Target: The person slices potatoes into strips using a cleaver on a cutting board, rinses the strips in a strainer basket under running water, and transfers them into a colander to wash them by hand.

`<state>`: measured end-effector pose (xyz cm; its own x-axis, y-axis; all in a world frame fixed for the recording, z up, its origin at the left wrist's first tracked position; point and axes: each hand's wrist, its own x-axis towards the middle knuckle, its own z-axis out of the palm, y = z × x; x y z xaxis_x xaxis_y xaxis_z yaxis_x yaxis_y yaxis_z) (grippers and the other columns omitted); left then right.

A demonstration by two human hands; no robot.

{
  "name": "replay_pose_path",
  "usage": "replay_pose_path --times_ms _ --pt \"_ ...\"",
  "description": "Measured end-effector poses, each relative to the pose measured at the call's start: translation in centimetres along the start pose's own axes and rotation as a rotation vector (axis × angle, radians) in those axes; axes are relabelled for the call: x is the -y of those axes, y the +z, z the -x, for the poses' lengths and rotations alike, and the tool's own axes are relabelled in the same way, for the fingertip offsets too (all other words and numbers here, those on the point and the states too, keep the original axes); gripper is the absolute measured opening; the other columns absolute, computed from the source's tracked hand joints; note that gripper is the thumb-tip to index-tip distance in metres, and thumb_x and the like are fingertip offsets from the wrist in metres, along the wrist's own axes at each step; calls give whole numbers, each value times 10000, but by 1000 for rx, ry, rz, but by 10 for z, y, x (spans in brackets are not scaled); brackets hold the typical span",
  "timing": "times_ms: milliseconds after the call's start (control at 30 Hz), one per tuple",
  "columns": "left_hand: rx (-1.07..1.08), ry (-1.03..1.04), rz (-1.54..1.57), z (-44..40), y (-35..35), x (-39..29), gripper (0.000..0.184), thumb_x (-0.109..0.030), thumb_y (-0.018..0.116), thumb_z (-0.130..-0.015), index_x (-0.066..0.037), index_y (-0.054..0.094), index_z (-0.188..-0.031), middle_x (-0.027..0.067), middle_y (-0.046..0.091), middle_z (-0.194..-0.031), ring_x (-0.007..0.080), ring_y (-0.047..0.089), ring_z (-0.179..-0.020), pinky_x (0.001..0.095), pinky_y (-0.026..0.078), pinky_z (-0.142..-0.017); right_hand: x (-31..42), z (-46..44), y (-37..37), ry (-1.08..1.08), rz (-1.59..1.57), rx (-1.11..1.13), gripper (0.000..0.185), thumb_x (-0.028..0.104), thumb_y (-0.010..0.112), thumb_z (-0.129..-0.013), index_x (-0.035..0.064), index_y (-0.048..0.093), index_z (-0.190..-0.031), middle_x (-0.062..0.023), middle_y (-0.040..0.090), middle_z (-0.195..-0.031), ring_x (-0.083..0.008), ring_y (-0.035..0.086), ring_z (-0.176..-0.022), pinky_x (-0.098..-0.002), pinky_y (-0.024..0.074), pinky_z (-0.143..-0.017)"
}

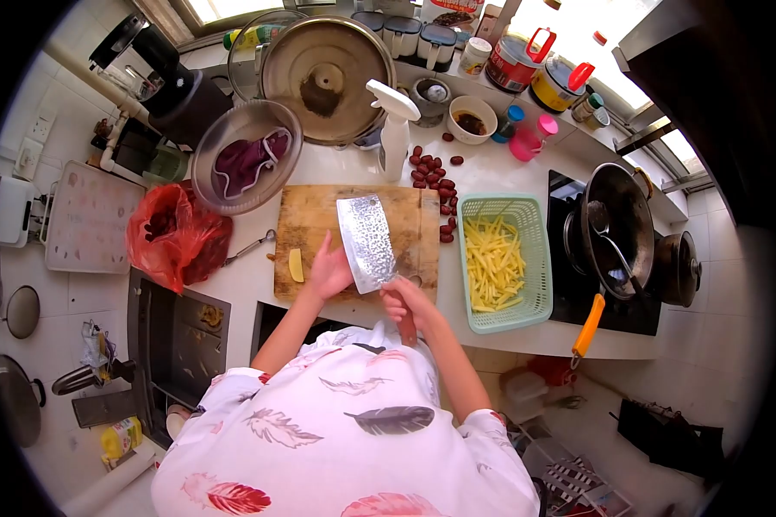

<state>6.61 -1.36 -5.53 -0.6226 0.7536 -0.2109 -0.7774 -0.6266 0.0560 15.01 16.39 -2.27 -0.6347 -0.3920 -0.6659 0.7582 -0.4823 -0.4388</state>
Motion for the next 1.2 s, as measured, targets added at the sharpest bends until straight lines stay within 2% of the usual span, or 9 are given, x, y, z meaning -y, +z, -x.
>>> replay_pose_path --times_ms 267,367,433,500,700,833,967,1033,1200 --pt "-176 -4 -56 -14 -6 3 510 -427 313 -891 -59 382 -1238 124 421 -1254 275 417 -1130 418 267 -992 5 4 -6 -40 55 -84 139 147 457 -819 41 440 -731 4 333 -442 -82 289 -319 -240 288 -311" --pt "-122 -19 -80 -13 -37 -5 436 -359 341 -903 -53 407 -1205 110 459 -1201 258 456 -1079 397 318 -966 4 3 -16 -95 51 -110 123 138 479 -805 40 426 -752 2 342 -475 -83 294 -341 -245 305 -329" --pt "157 -113 66 -9 -44 -13 380 -304 366 -908 -30 425 -1165 96 486 -1147 239 484 -1035 359 386 -905 5 4 -23 -106 29 -111 120 137 473 -806 42 425 -751 -1 348 -475 -83 301 -345 -248 308 -327" --pt "-28 -32 -67 -2 -44 -16 352 -266 374 -912 -11 426 -1150 93 490 -1125 225 497 -1011 330 420 -858 6 7 -29 -147 5 -146 117 135 470 -806 43 424 -751 -4 354 -477 -84 307 -347 -246 306 -326" --pt "-514 382 -1184 0 -3 -25 264 -221 495 -869 7 555 -988 60 584 -964 143 548 -865 230 417 -745 12 19 -26 -178 41 -230 110 125 466 -809 47 411 -755 -3 356 -476 -83 311 -348 -246 310 -326" --pt "-557 667 -1928 1 12 -28 228 -218 583 -789 1 632 -826 74 620 -851 114 563 -790 237 420 -676 12 23 -21 -215 123 -270 86 118 453 -817 59 410 -770 -1 346 -477 -88 313 -348 -248 302 -332" --pt "-619 478 -2066 3 25 -14 237 -222 592 -755 13 621 -737 107 610 -700 162 580 -639 288 427 -603 7 29 -13 -312 224 -336 57 93 467 -803 69 421 -779 4 360 -487 -80 315 -349 -239 307 -327" --pt "-572 96 -1836 -2 16 -3 247 -229 603 -755 16 634 -742 63 626 -649 126 564 -567 267 433 -549 1 28 -13 -348 335 -427 60 94 470 -799 64 428 -770 3 373 -490 -81 333 -350 -240 311 -324" --pt "-597 -39 -1700 -12 -8 28 265 -242 594 -761 15 637 -711 39 607 -568 91 528 -442 223 422 -437 -20 33 -8 -466 679 -687 157 132 484 -770 -9 436 -722 -42 459 -509 -115 441 -371 -265 356 -318"
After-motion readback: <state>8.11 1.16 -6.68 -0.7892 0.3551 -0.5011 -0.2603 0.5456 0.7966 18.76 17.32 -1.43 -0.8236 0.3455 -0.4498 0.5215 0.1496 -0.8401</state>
